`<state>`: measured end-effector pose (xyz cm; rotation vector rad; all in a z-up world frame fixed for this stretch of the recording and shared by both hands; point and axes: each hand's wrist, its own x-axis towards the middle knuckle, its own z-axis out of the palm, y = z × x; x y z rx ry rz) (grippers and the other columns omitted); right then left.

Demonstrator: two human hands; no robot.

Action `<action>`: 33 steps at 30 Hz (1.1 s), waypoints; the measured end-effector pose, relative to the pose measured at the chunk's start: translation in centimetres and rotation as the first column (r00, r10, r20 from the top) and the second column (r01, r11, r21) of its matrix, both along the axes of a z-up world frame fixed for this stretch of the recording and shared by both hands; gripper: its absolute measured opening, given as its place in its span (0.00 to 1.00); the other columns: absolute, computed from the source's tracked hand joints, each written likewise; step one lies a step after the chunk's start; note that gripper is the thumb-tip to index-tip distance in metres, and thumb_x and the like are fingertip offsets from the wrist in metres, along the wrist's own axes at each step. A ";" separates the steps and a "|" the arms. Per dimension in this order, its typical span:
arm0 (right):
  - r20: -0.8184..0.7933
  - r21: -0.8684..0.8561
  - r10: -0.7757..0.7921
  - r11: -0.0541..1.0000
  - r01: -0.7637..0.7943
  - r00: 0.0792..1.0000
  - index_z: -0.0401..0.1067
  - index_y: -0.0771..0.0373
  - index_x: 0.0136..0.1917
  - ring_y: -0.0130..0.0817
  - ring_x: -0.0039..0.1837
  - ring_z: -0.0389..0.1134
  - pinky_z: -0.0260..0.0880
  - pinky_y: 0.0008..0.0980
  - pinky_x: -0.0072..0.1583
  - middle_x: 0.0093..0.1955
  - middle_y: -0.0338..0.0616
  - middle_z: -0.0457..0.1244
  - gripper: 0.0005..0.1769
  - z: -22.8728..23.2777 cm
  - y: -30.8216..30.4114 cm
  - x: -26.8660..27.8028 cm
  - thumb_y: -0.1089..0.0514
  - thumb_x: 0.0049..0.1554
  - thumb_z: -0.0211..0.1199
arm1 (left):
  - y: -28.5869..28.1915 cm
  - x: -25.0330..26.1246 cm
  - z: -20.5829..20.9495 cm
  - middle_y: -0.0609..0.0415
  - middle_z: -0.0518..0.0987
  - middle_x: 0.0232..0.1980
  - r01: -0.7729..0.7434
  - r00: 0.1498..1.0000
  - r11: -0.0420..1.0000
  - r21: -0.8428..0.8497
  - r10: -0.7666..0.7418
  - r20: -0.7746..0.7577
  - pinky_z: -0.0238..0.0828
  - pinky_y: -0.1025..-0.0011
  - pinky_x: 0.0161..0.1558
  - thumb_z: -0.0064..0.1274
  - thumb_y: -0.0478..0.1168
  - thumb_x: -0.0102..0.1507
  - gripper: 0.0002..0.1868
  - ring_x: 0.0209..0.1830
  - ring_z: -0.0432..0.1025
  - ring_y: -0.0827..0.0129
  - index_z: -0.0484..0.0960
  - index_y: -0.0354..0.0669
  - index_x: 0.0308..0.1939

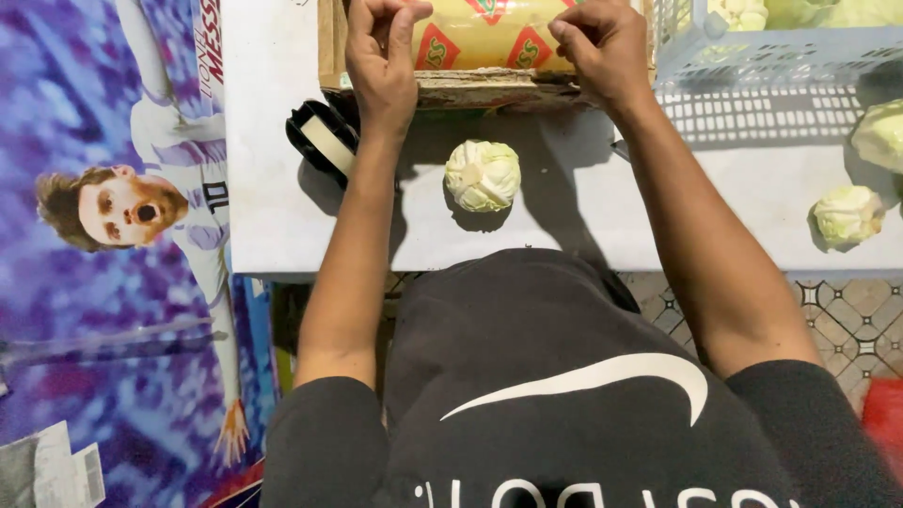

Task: Wrapping individual cabbages in plastic cling film and cutting the film with a utility knife.

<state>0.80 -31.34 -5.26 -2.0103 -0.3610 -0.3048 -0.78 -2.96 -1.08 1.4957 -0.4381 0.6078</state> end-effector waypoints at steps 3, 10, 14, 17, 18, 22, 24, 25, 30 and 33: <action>0.008 0.039 0.045 0.998 -0.046 0.999 0.80 0.70 0.47 0.31 0.39 0.73 0.73 0.27 0.42 0.37 0.44 0.68 0.06 1.8 0.1 -0.7 0.68 0.67 0.65 | -0.1 -0.2 0.6 0.53 0.80 0.42 0.007 1.000 0.999 -0.038 -0.007 0.021 0.77 0.72 0.50 0.43 0.41 0.73 0.06 0.45 0.77 0.67 0.72 0.44 0.46; 0.063 -0.038 0.112 0.993 -0.110 0.992 0.82 0.73 0.51 0.25 0.39 0.63 0.58 0.25 0.40 0.36 0.42 0.65 0.06 7.2 0.3 -2.6 0.70 0.71 0.66 | -0.6 0.7 2.3 0.54 0.72 0.34 0.046 0.999 0.999 0.012 -0.045 -0.020 0.71 0.70 0.42 0.40 0.43 0.76 0.08 0.35 0.70 0.68 0.70 0.45 0.55; 0.143 -0.120 0.143 0.985 -0.126 0.979 0.81 0.73 0.48 0.26 0.38 0.57 0.50 0.28 0.39 0.36 0.40 0.62 0.08 8.9 0.6 -3.2 0.73 0.71 0.67 | -1.6 0.1 5.0 0.62 0.62 0.27 0.204 0.978 0.953 0.223 -0.190 -0.085 0.51 0.72 0.27 0.51 0.39 0.71 0.05 0.24 0.55 0.75 0.74 0.44 0.45; 0.209 -0.162 0.203 0.972 -0.171 0.957 0.80 0.76 0.49 0.31 0.39 0.63 0.57 0.29 0.41 0.42 0.49 0.68 0.06 10.8 1.4 -4.1 0.75 0.70 0.67 | -2.2 0.5 4.6 0.64 0.67 0.27 0.225 0.970 0.830 0.511 -0.242 -0.033 0.58 0.77 0.25 0.72 0.44 0.65 0.20 0.23 0.58 0.78 0.75 0.46 0.52; 0.211 -0.180 0.235 0.963 -0.199 0.949 0.79 0.77 0.49 0.33 0.41 0.66 0.64 0.29 0.43 0.46 0.53 0.71 0.05 11.6 1.7 -4.5 0.76 0.70 0.66 | -2.5 1.0 4.0 0.61 0.74 0.31 0.155 0.961 0.737 0.658 -0.267 0.072 0.65 0.81 0.26 0.81 0.49 0.64 0.33 0.24 0.61 0.77 0.75 0.48 0.64; 0.200 -0.168 0.263 0.958 -0.231 0.944 0.79 0.79 0.52 0.36 0.42 0.65 0.64 0.30 0.42 0.46 0.57 0.66 0.03 11.6 1.4 -4.8 0.79 0.70 0.67 | -3.4 0.9 4.5 0.58 0.75 0.32 0.132 0.940 0.706 0.695 -0.312 0.138 0.62 0.74 0.30 0.74 0.49 0.65 0.22 0.27 0.64 0.73 0.81 0.51 0.58; 0.281 -0.253 0.263 0.948 -0.193 0.923 0.82 0.78 0.54 0.40 0.45 0.69 0.68 0.32 0.44 0.50 0.60 0.70 0.04 12.0 1.0 -5.0 0.79 0.69 0.75 | -3.6 1.0 4.8 0.57 0.74 0.31 0.085 0.945 0.733 0.675 -0.274 0.178 0.62 0.71 0.26 0.66 0.45 0.67 0.08 0.25 0.66 0.70 0.86 0.47 0.40; 0.282 -0.253 0.261 0.949 -0.191 0.923 0.82 0.78 0.54 0.40 0.45 0.69 0.68 0.32 0.44 0.50 0.60 0.70 0.04 11.9 0.9 -5.0 0.79 0.69 0.75 | -3.7 1.0 4.6 0.57 0.74 0.31 0.087 0.944 0.732 0.676 -0.276 0.178 0.62 0.71 0.26 0.66 0.45 0.67 0.08 0.25 0.66 0.70 0.86 0.47 0.40; 0.293 -0.311 0.311 0.925 -0.218 0.904 0.81 0.74 0.53 0.43 0.47 0.69 0.64 0.35 0.45 0.48 0.57 0.68 0.03 12.4 1.4 -5.3 0.76 0.68 0.73 | -4.9 1.1 4.2 0.56 0.84 0.40 0.108 0.954 0.632 0.768 -0.282 0.098 0.71 0.66 0.32 0.66 0.43 0.64 0.14 0.37 0.77 0.62 0.82 0.53 0.53; 0.325 -0.314 0.265 0.936 -0.160 0.908 0.82 0.74 0.53 0.42 0.48 0.69 0.66 0.37 0.46 0.48 0.57 0.69 0.04 11.8 0.9 -5.0 0.71 0.69 0.77 | -5.4 1.2 4.4 0.54 0.81 0.33 0.082 0.955 0.650 0.756 -0.267 0.127 0.66 0.62 0.28 0.51 0.48 0.71 0.12 0.30 0.74 0.58 0.86 0.49 0.42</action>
